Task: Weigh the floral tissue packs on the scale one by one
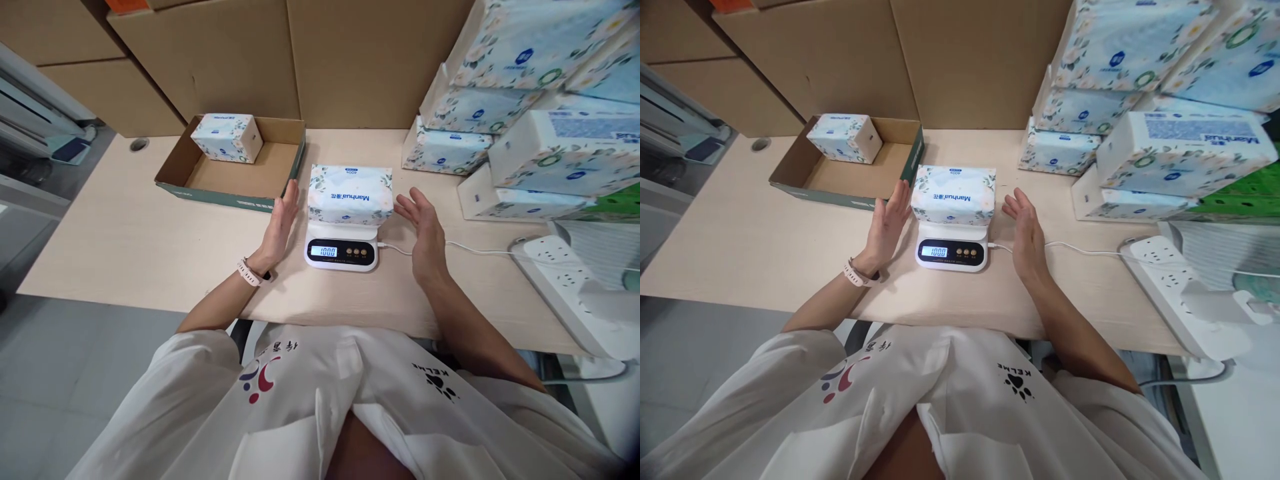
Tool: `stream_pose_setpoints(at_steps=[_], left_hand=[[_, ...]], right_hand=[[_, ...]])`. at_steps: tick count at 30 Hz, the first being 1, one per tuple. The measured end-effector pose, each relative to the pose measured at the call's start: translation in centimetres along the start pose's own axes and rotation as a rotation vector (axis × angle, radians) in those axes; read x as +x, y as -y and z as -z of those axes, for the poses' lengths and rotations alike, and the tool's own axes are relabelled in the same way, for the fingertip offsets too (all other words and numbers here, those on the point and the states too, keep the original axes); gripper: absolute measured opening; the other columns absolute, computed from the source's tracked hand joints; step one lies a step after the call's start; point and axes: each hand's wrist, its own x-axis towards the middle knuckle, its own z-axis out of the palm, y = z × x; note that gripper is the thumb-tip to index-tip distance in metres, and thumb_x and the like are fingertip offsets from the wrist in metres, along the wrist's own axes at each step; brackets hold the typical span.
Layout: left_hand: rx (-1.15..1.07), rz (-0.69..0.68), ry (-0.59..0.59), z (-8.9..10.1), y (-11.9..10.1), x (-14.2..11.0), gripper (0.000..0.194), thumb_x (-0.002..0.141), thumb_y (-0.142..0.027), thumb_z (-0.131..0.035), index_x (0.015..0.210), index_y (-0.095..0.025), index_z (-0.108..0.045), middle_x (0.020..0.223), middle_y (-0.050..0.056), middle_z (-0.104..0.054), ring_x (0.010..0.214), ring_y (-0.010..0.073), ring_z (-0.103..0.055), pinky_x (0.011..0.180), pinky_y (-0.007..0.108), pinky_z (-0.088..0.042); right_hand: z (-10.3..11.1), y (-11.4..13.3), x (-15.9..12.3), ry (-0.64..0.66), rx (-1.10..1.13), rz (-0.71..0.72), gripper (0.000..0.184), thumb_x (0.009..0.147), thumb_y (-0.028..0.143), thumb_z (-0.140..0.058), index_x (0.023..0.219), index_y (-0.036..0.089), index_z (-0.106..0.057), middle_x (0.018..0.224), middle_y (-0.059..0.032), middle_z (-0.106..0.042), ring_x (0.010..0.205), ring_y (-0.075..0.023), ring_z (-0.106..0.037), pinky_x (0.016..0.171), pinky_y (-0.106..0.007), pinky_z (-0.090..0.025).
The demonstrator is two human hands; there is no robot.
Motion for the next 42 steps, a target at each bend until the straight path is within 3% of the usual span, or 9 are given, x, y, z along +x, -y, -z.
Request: stream_pose_setpoints(at_steps=[5, 15, 33, 42], left_hand=[[-0.007, 0.003, 0.002, -0.03, 0.18, 0.03, 0.1, 0.095, -0.097, -0.026, 0.175, -0.038, -0.031, 0.19, -0.006, -0.01, 0.178, 0.0278, -0.001, 0.146, 0.046, -0.011], [0.015, 0.009, 0.035, 0.21, 0.25, -0.13, 0.097, 0.099, -0.093, -0.021, 0.177, -0.037, -0.023, 0.19, -0.007, -0.006, 0.178, 0.0255, 0.0, 0.146, 0.047, -0.009], [0.048, 0.015, 0.027, 0.04, 0.32, -0.07, 0.098, 0.098, -0.094, -0.022, 0.177, -0.036, -0.025, 0.19, -0.007, -0.007, 0.178, 0.0232, -0.002, 0.146, 0.046, -0.009], [0.062, -0.005, 0.044, -0.03, 0.22, -0.11, 0.098, 0.099, -0.093, -0.022, 0.177, -0.034, -0.025, 0.19, -0.006, -0.007, 0.178, 0.0235, 0.0, 0.147, 0.045, -0.007]], right_hand=[[0.0, 0.1, 0.0, -0.002, 0.031, -0.011, 0.086, 0.096, 0.093, -0.035, 0.157, 0.036, -0.058, 0.158, -0.0085, -0.068, 0.149, -0.0338, -0.064, 0.138, -0.063, -0.035], [0.2, -0.76, -0.07, 0.0, 0.05, 0.023, 0.084, 0.099, 0.089, -0.035, 0.157, 0.033, -0.059, 0.157, -0.01, -0.069, 0.147, -0.0346, -0.065, 0.134, -0.065, -0.039], [-0.12, -0.05, -0.1, 0.01, 0.078, -0.005, 0.09, 0.094, 0.094, -0.04, 0.143, 0.026, -0.073, 0.148, -0.011, -0.076, 0.144, -0.0329, -0.068, 0.134, -0.059, -0.045], [-0.03, 0.1, -0.23, 0.032, 0.05, 0.012, 0.087, 0.098, 0.091, -0.037, 0.146, 0.027, -0.07, 0.152, -0.0104, -0.073, 0.146, -0.0326, -0.067, 0.134, -0.06, -0.044]])
